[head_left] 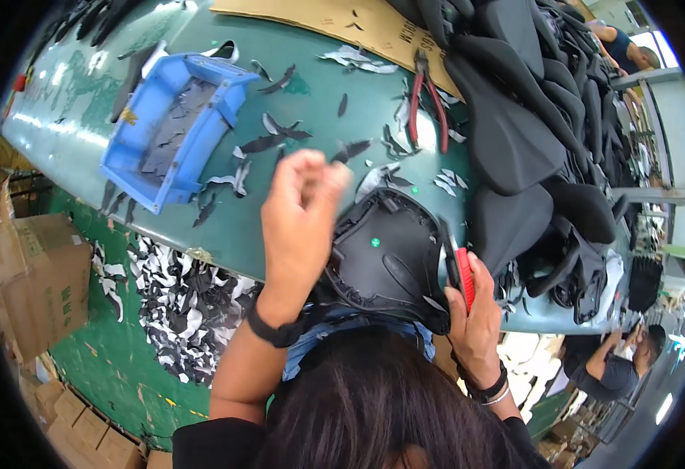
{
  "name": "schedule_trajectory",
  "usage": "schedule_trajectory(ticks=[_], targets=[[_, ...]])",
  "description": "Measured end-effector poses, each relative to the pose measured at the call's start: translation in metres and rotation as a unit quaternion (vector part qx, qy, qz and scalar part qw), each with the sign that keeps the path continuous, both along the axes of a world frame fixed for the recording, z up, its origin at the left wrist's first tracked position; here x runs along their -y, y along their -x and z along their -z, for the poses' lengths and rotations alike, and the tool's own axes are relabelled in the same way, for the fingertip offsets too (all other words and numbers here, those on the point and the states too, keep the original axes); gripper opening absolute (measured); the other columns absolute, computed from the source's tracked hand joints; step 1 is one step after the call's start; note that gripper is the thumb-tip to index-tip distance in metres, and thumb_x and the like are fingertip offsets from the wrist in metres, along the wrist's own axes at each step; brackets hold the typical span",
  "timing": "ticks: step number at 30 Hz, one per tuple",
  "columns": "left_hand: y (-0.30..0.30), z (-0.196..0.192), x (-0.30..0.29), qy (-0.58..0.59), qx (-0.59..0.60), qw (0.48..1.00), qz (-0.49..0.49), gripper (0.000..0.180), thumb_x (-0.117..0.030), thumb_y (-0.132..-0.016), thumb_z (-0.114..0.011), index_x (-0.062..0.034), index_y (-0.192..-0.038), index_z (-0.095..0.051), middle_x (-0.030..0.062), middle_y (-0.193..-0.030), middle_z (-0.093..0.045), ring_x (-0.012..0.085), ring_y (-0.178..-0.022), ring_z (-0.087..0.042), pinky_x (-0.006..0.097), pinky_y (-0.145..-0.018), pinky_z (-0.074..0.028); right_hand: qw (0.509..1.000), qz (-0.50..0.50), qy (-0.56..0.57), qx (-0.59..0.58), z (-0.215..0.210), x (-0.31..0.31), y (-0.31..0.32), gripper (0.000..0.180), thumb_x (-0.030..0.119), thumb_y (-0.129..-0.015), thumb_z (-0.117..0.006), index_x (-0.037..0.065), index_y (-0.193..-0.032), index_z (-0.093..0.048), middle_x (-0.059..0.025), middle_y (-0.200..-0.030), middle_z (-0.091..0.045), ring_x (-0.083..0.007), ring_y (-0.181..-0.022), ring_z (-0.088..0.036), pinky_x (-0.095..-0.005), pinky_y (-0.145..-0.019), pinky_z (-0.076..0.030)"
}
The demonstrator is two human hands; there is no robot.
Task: The person trims excess plastic or fabric material from newly assembled bicycle seats using a utility knife, discarding the material scraps into a blue plastic bin.
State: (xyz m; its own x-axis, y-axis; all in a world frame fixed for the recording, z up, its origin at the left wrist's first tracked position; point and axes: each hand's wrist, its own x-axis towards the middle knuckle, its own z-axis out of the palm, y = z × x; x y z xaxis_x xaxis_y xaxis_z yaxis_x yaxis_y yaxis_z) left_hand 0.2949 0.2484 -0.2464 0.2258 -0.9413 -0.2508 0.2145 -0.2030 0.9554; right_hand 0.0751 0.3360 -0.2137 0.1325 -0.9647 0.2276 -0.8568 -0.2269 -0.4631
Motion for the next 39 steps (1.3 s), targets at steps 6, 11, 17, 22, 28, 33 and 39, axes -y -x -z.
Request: schedule_trajectory(ticks=[6,11,17,22,28,33,39], targets=[[-0.05,-0.024,0.004,-0.097,0.201,0.922,0.315,0.036,-0.033,-0.077,-0.076,0.0017,-0.074,-0.064,0.006,-0.059,-0.053,0.0081,-0.062,-0.05,0.028,-0.056,-0.042,0.977,-0.032,-0.141,0.153,-0.013,0.02,-0.015,0.039,0.004,-0.091,-0.057,-0.001,-0.127,-0.044,-0.0217,-0.102,-0.064,-0.0336,-0.087,-0.068,-0.0381,-0.074,-0.052],[-0.139,-0.1,0.046,0.123,-0.082,0.988,-0.044,0.043,-0.033,-0.093,-0.061,0.0065,-0.11,-0.055,0.0112,-0.102,-0.065,0.0223,-0.097,-0.064,0.034,-0.095,-0.047,0.939,0.045,-0.026,0.339,-0.011,0.019,0.011,0.039,0.009,-0.097,-0.047,-0.003,-0.132,-0.035,-0.0145,-0.099,-0.061,-0.0128,-0.063,-0.057,-0.0239,-0.06,-0.047],[-0.029,-0.077,0.09,0.123,0.142,0.958,0.216,0.032,-0.027,-0.085,-0.07,-0.0069,-0.108,-0.06,0.0074,-0.104,-0.065,0.0198,-0.086,-0.066,0.028,-0.076,-0.05,0.929,0.119,0.006,0.349,-0.01,0.006,0.023,0.039,0.01,-0.096,-0.049,-0.003,-0.131,-0.036,-0.013,-0.097,-0.059,-0.0112,-0.062,-0.055,-0.0235,-0.057,-0.046],[0.131,-0.037,0.005,0.157,0.394,0.808,0.409,0.07,-0.027,-0.073,-0.077,0.0045,-0.124,-0.041,0.0248,-0.121,-0.05,0.0379,-0.11,-0.054,0.042,-0.089,-0.048,0.865,0.258,0.113,0.415,-0.002,-0.001,0.044,0.038,0.012,-0.096,-0.052,-0.001,-0.129,-0.037,-0.0074,-0.094,-0.056,-0.0088,-0.067,-0.053,-0.0219,-0.057,-0.044],[0.18,-0.013,-0.039,0.213,0.482,0.792,0.308,0.1,-0.014,-0.066,-0.081,0.0075,-0.143,-0.02,0.0327,-0.142,-0.024,0.049,-0.121,-0.038,0.046,-0.101,-0.04,0.843,0.294,0.166,0.418,0.001,-0.017,0.06,0.036,0.013,-0.098,-0.05,0.0,-0.129,-0.037,-0.0066,-0.093,-0.055,-0.0091,-0.066,-0.05,-0.0226,-0.061,-0.044],[0.13,-0.047,-0.034,0.048,0.274,0.888,0.367,0.083,-0.008,-0.074,-0.069,0.009,-0.141,-0.024,0.0287,-0.136,-0.042,0.036,-0.121,-0.049,0.042,-0.102,-0.04,0.835,0.274,0.15,0.453,0.003,-0.026,0.06,0.037,0.013,-0.096,-0.051,0.0,-0.129,-0.038,-0.0085,-0.095,-0.057,-0.01,-0.066,-0.051,-0.0235,-0.059,-0.043],[0.027,-0.029,-0.08,-0.058,-0.361,0.896,0.251,0.066,-0.013,-0.08,-0.062,0.0039,-0.139,-0.037,0.0215,-0.128,-0.055,0.0224,-0.113,-0.058,0.035,-0.097,-0.046,0.862,0.196,0.049,0.466,0.008,-0.038,0.042,0.039,0.012,-0.095,-0.053,-0.002,-0.128,-0.04,-0.0084,-0.092,-0.057,-0.0108,-0.066,-0.053,-0.023,-0.059,-0.044]])
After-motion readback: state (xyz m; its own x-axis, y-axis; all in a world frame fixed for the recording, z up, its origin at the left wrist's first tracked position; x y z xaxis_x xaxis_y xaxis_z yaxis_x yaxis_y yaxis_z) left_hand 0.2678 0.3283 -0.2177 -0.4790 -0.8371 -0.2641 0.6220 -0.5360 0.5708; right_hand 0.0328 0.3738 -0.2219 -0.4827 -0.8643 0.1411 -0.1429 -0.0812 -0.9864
